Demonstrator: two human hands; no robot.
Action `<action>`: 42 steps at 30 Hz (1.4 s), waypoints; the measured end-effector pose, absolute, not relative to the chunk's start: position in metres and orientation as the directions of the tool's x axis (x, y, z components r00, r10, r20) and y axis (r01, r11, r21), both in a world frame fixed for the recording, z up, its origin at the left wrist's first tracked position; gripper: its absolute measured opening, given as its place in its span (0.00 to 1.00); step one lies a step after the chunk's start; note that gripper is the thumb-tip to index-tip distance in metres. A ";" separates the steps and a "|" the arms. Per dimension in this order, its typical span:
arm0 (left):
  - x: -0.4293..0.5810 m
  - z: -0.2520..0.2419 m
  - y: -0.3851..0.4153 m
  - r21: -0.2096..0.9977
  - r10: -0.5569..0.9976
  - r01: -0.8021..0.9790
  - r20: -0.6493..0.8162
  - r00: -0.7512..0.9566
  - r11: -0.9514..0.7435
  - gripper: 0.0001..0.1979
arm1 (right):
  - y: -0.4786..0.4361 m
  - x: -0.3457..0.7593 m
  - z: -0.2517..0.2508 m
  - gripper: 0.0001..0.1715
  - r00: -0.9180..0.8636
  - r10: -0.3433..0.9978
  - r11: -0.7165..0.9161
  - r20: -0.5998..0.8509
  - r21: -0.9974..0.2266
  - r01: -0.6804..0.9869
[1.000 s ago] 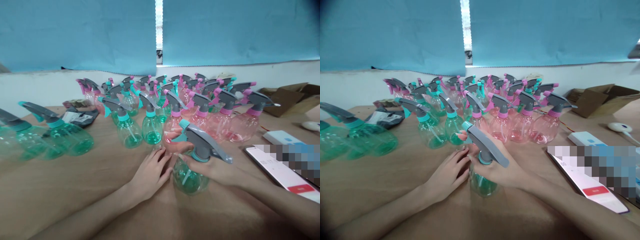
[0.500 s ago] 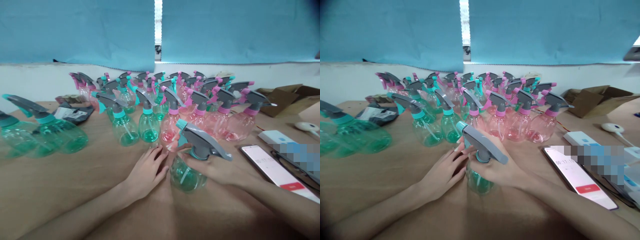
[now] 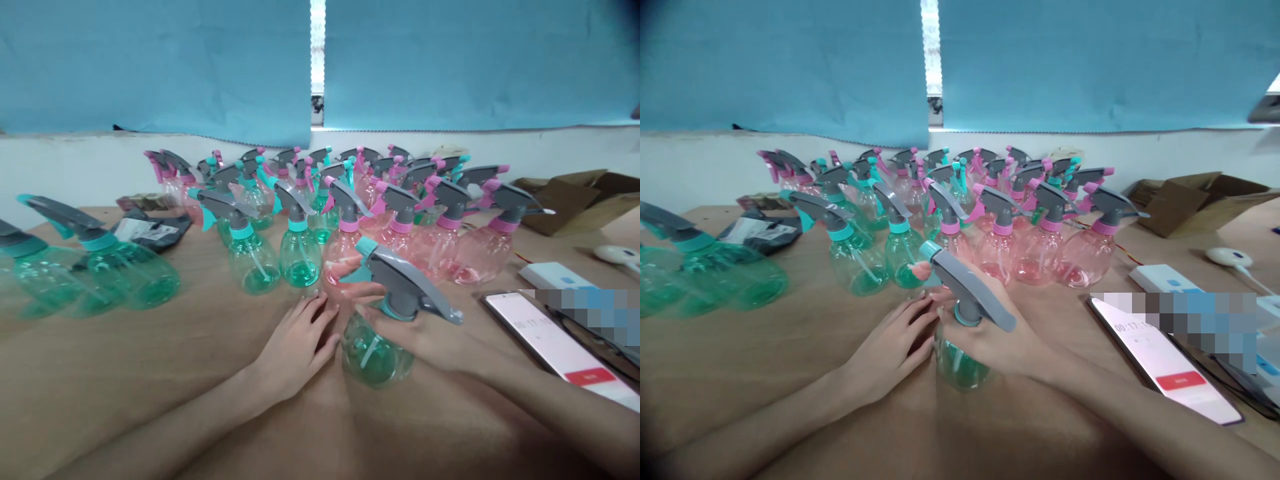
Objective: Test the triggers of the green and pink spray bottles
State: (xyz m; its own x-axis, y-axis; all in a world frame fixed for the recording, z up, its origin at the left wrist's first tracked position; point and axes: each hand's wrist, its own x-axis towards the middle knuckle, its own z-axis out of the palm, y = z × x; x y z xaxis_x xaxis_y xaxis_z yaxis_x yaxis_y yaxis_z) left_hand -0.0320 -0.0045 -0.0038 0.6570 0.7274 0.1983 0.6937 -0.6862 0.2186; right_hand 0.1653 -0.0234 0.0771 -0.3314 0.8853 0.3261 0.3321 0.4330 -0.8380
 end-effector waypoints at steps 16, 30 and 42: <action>-0.031 -0.001 -0.004 0.217 0.728 0.694 0.199 0.657 -0.686 0.16 | -0.025 0.163 0.077 0.11 -0.240 0.921 0.388 0.307 -0.763 0.517; -0.031 -0.001 -0.005 0.202 0.737 0.709 0.181 0.651 -0.675 0.17 | -0.023 0.162 0.074 0.13 -0.179 0.936 0.352 0.304 -0.770 0.531; -0.031 -0.001 -0.005 0.188 0.739 0.714 0.179 0.650 -0.674 0.16 | -0.026 0.164 0.075 0.13 -0.227 0.916 0.400 0.330 -0.782 0.478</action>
